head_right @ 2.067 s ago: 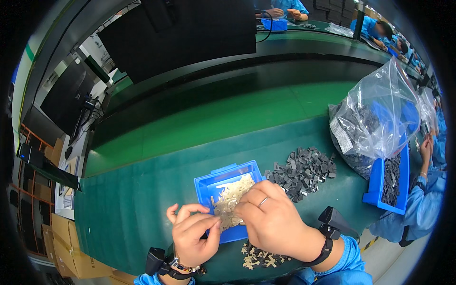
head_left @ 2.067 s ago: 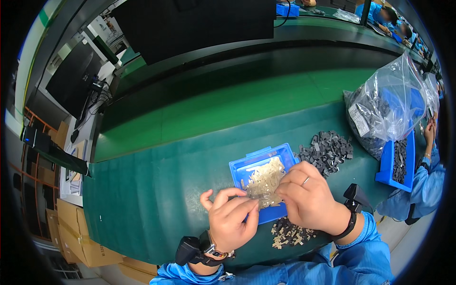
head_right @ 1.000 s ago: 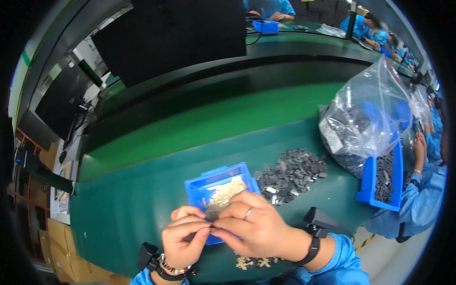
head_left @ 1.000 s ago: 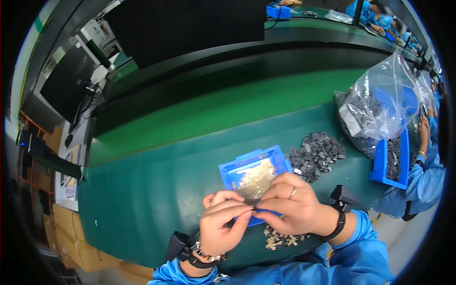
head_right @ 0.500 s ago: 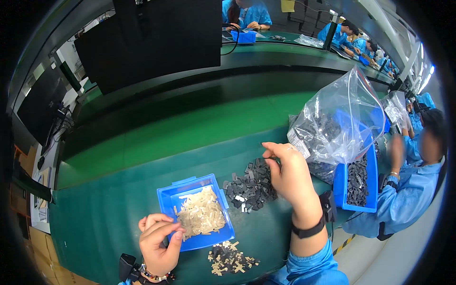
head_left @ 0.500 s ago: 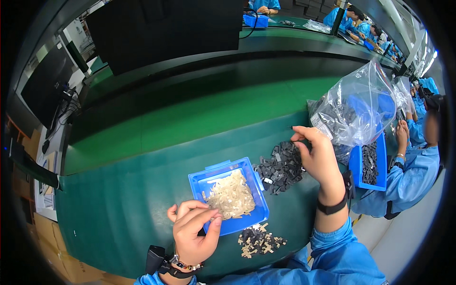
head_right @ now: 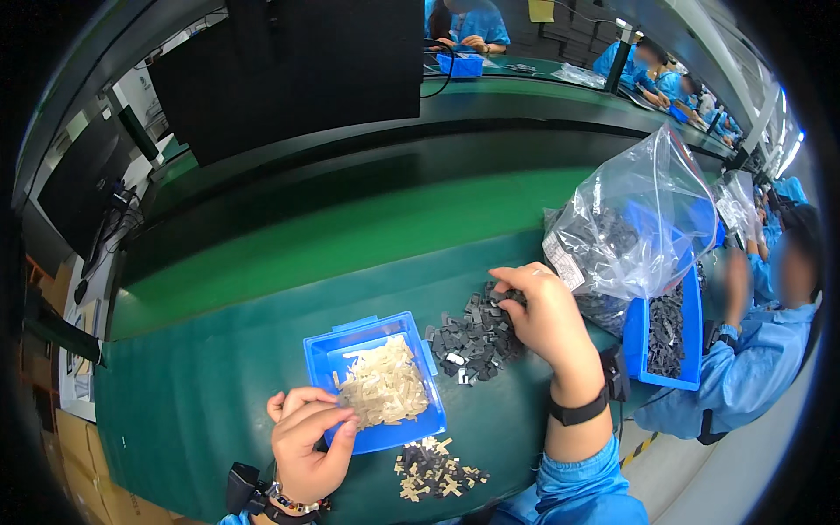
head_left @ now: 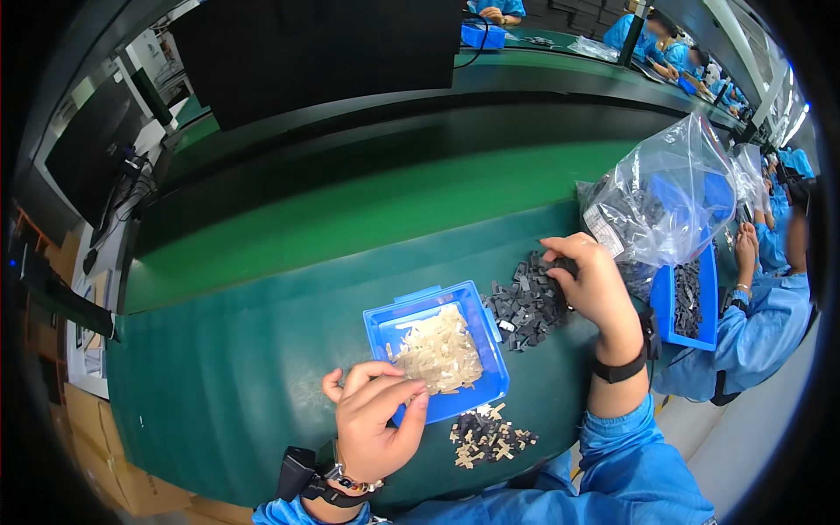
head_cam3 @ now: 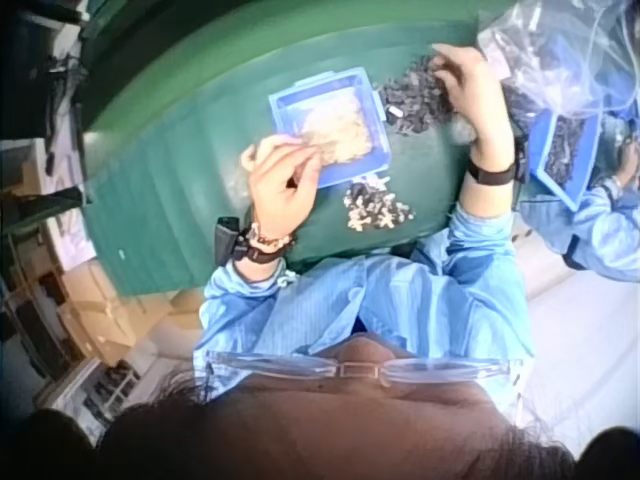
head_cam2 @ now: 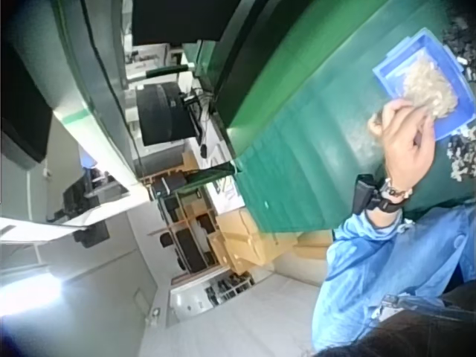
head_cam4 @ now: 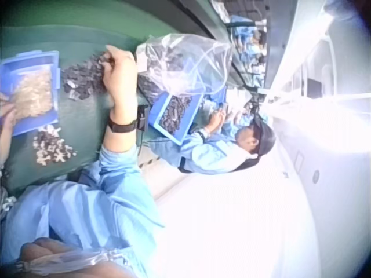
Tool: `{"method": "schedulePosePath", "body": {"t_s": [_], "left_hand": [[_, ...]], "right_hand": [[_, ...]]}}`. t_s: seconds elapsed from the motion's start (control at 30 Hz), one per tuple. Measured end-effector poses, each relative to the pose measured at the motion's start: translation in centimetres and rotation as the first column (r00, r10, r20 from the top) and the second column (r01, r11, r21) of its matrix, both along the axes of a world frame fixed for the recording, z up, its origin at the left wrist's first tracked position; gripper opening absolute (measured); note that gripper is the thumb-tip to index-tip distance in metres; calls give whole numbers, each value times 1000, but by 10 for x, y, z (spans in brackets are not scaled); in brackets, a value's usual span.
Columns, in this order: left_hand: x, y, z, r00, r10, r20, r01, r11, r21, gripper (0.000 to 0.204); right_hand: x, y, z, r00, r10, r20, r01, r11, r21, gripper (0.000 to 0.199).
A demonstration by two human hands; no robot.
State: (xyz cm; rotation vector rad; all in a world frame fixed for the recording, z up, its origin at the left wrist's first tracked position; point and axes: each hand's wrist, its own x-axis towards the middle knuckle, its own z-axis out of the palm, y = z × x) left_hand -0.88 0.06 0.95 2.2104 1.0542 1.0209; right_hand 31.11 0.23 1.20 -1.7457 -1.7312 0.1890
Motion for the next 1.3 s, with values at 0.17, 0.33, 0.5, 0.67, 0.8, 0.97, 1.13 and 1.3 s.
{"method": "schedulePosePath", "body": {"t_s": [0.17,0.33,0.5,0.67,0.8,0.97,1.13,1.3], "left_hand": [[6,2,-2,1000,-7,-24,9,996,89,14],[5,10,-8,988,-127,86,109,975,195,21],[8,9,-6,985,-142,100,121,974,191,19],[6,10,-8,985,-141,102,125,980,155,17],[6,10,-8,984,-144,107,127,981,149,16],[6,11,-8,982,-159,100,142,978,155,16],[7,10,-7,982,-163,93,147,977,156,16],[6,8,-8,989,-124,77,105,972,212,22]], "right_hand": [[-47,-24,22,856,255,-450,-214,967,140,44],[-83,-25,26,924,272,-269,-262,962,75,45],[-44,-23,22,983,-56,-174,85,982,166,46],[-35,-20,19,990,-142,25,142,990,0,48],[-38,-20,20,989,-140,-47,140,990,-9,44],[-35,-22,21,990,-138,-17,138,990,-20,41],[-40,-22,20,986,-30,-165,44,996,82,42],[-83,-38,38,802,383,-459,-424,906,16,44]]}}
